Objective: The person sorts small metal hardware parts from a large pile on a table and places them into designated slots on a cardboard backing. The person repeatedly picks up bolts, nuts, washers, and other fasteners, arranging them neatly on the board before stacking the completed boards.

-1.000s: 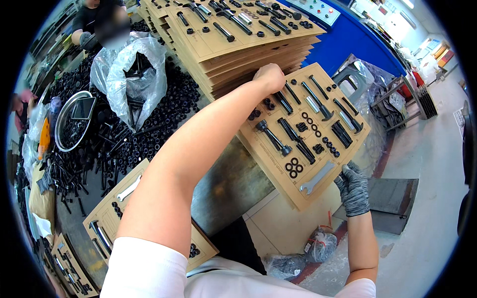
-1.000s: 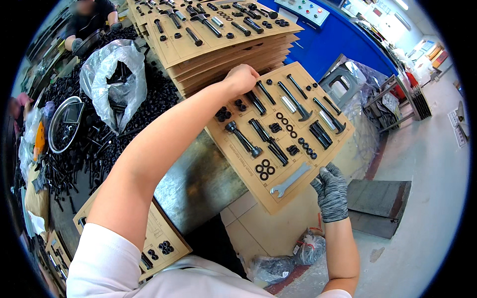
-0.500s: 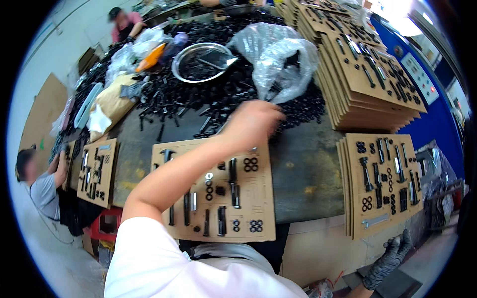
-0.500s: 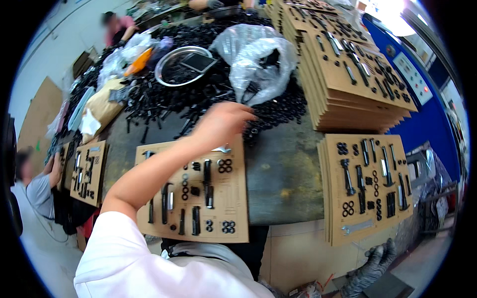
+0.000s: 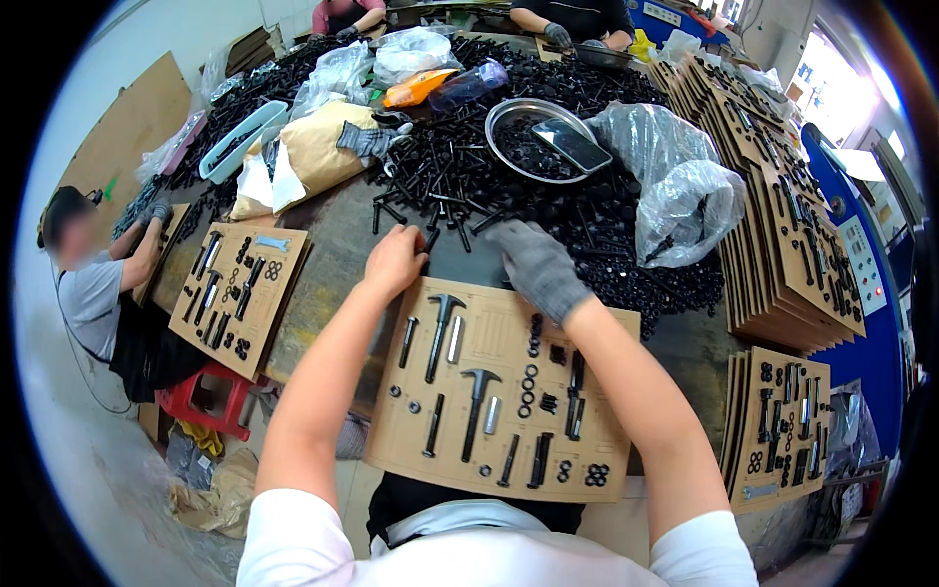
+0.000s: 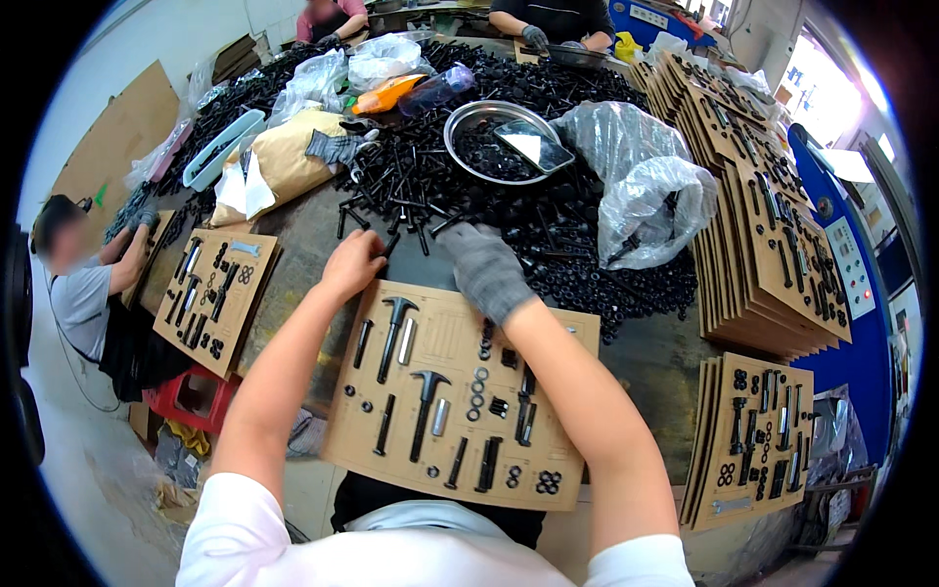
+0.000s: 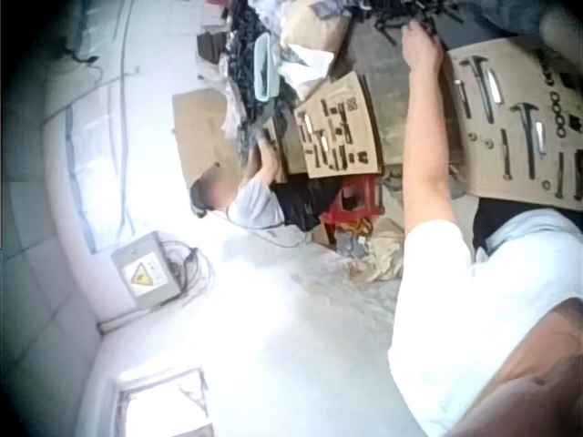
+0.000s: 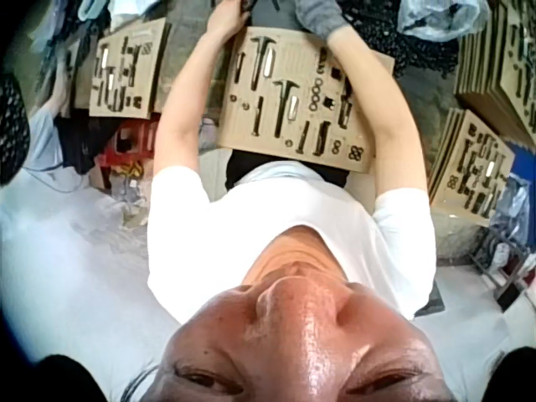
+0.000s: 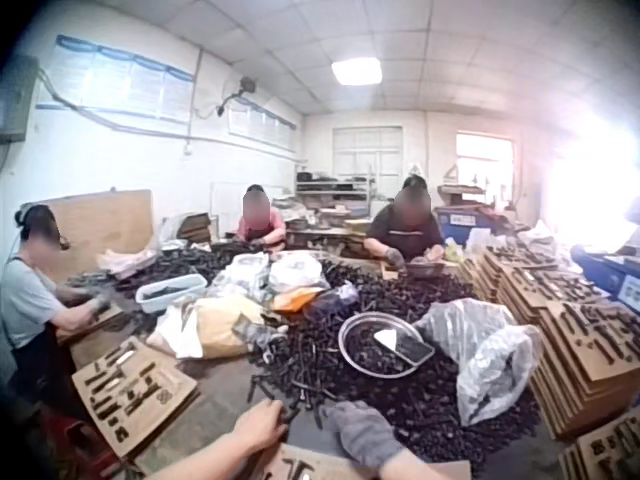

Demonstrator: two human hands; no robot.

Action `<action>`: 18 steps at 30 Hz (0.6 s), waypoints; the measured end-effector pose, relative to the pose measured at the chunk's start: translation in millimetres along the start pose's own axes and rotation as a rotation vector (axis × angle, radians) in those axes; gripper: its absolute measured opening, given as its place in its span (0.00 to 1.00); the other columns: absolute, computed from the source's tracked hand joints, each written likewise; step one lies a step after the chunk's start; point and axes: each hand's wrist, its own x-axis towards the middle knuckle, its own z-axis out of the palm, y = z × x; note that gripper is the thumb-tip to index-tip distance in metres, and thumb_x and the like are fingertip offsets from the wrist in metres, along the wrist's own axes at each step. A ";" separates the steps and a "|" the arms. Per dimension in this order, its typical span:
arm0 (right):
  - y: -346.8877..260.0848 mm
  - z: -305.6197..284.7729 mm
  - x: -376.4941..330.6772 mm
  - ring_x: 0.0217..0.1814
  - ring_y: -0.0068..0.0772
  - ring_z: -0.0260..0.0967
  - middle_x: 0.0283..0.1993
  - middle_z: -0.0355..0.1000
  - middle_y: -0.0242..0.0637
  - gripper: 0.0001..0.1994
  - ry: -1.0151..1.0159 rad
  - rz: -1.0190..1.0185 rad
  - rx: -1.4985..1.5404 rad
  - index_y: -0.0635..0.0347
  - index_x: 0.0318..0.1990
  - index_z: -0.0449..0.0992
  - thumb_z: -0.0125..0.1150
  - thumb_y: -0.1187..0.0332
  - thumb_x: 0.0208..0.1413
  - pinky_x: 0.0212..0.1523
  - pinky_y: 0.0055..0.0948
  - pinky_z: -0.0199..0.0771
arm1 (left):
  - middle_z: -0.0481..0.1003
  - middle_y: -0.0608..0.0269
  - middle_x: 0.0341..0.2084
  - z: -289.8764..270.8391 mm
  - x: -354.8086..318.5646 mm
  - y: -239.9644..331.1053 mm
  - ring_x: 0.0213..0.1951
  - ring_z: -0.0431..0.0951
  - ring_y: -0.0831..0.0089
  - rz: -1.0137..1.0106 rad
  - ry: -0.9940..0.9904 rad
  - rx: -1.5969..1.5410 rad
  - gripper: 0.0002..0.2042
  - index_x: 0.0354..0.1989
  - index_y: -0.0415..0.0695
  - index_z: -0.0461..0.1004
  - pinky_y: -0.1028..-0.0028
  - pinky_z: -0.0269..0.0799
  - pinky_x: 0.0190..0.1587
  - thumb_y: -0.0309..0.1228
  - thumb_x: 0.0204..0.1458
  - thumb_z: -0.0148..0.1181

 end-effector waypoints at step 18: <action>1.4 123.2 156.2 0.50 0.47 0.74 0.43 0.76 0.43 0.10 -0.089 0.033 -0.401 0.52 0.43 0.78 0.50 0.69 0.58 0.46 0.43 0.77 | 0.75 0.60 0.45 -11.9 10.7 -47.2 0.47 0.73 0.57 0.600 0.053 -0.049 0.17 0.48 0.44 0.74 0.64 0.72 0.50 0.29 0.48 0.65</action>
